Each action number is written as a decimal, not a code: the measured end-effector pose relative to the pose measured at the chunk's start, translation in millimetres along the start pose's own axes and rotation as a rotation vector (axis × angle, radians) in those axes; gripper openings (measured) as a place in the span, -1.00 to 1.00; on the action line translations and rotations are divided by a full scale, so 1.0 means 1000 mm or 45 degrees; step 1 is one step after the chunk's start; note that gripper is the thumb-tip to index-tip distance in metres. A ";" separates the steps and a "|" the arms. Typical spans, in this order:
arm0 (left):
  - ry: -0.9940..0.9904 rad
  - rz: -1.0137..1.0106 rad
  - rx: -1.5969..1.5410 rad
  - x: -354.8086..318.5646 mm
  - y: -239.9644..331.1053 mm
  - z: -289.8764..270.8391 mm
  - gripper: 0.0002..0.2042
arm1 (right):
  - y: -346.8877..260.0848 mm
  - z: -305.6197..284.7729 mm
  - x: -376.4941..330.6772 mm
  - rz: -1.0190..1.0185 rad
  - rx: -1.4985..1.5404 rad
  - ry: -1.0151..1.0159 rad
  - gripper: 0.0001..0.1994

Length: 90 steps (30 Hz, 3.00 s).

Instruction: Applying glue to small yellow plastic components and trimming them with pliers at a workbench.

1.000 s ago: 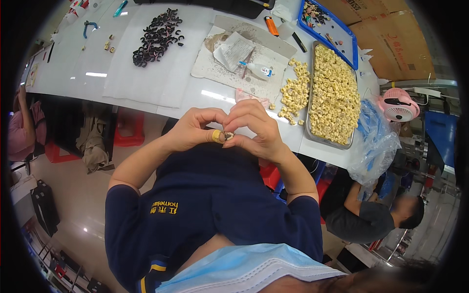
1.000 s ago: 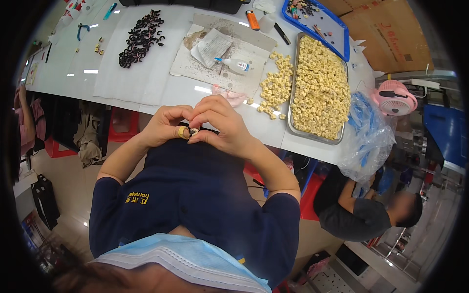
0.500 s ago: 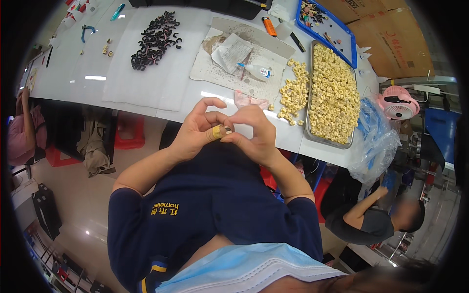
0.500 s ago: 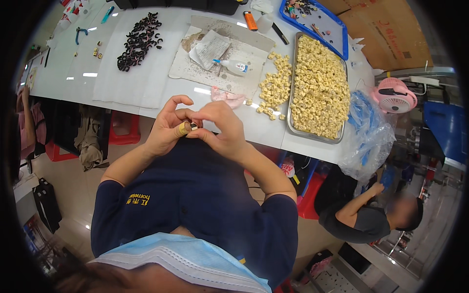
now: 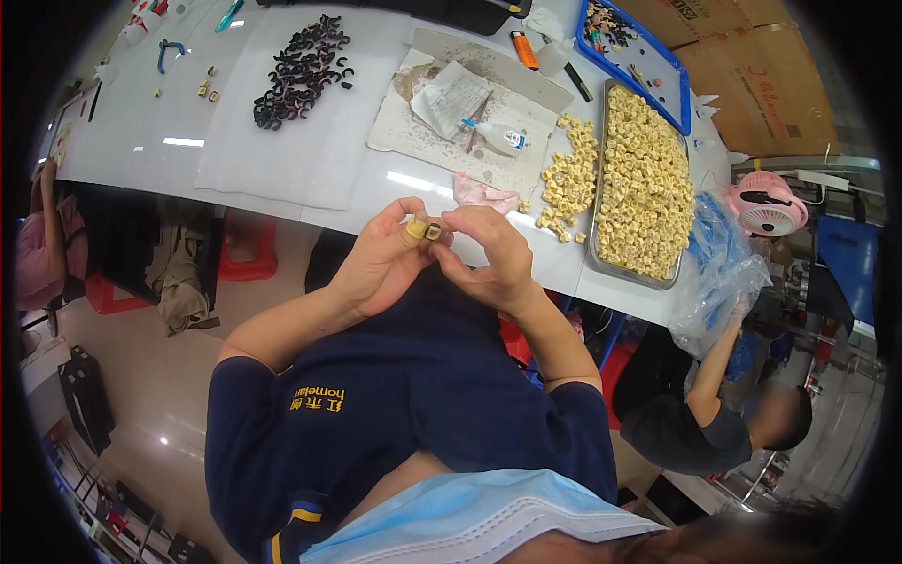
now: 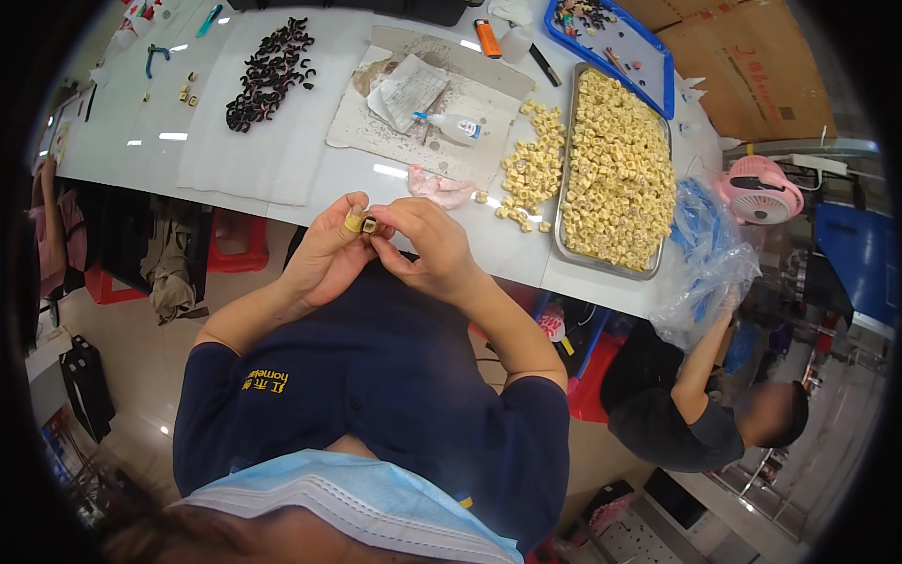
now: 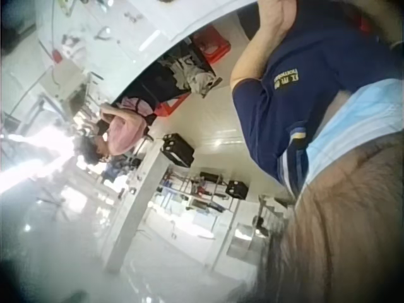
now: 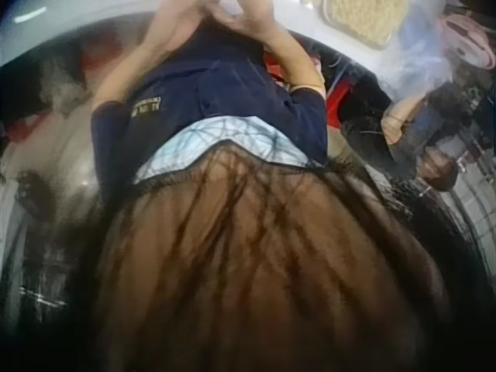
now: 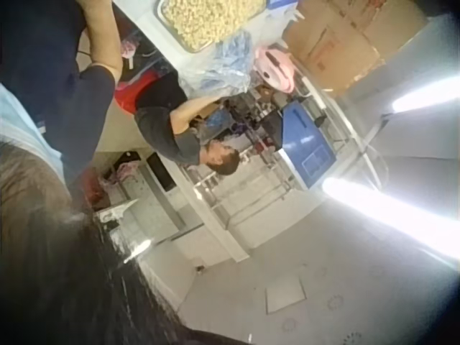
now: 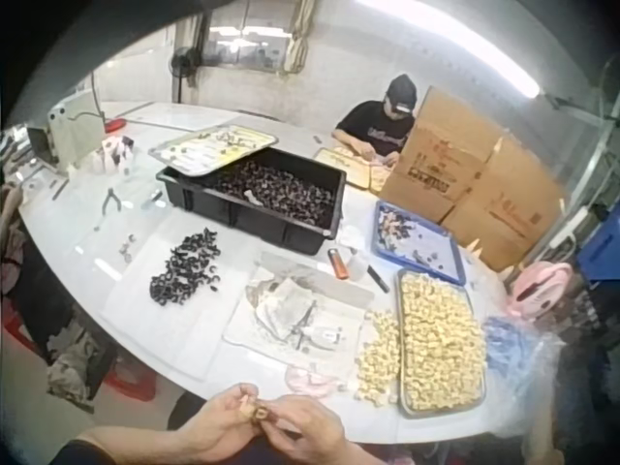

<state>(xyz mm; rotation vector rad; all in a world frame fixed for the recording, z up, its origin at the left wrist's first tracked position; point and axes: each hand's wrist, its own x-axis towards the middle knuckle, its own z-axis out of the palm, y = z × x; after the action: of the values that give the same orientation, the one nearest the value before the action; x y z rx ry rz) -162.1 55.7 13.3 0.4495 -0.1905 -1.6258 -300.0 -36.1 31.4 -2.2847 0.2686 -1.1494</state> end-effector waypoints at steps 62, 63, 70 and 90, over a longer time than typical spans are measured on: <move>0.579 0.560 1.267 0.016 0.191 -0.108 -0.77 | 0.087 -0.027 0.018 0.685 -0.419 -0.173 -0.71; 0.509 0.525 1.166 0.015 0.168 -0.090 -0.77 | 0.079 -0.027 0.015 0.631 -0.399 -0.092 -0.71; 0.229 0.062 0.527 0.005 0.045 -0.043 -0.72 | 0.031 -0.017 -0.010 1.046 0.304 0.070 -0.77; 0.194 0.048 0.596 -0.008 0.010 -0.011 -0.70 | -0.009 -0.051 -0.015 0.727 0.042 0.005 -0.79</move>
<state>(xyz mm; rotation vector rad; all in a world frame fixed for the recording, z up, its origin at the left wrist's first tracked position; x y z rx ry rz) -148.5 64.2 8.7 0.9181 -0.4654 -1.4984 -350.0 -42.6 49.8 -1.9808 0.8327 -0.8470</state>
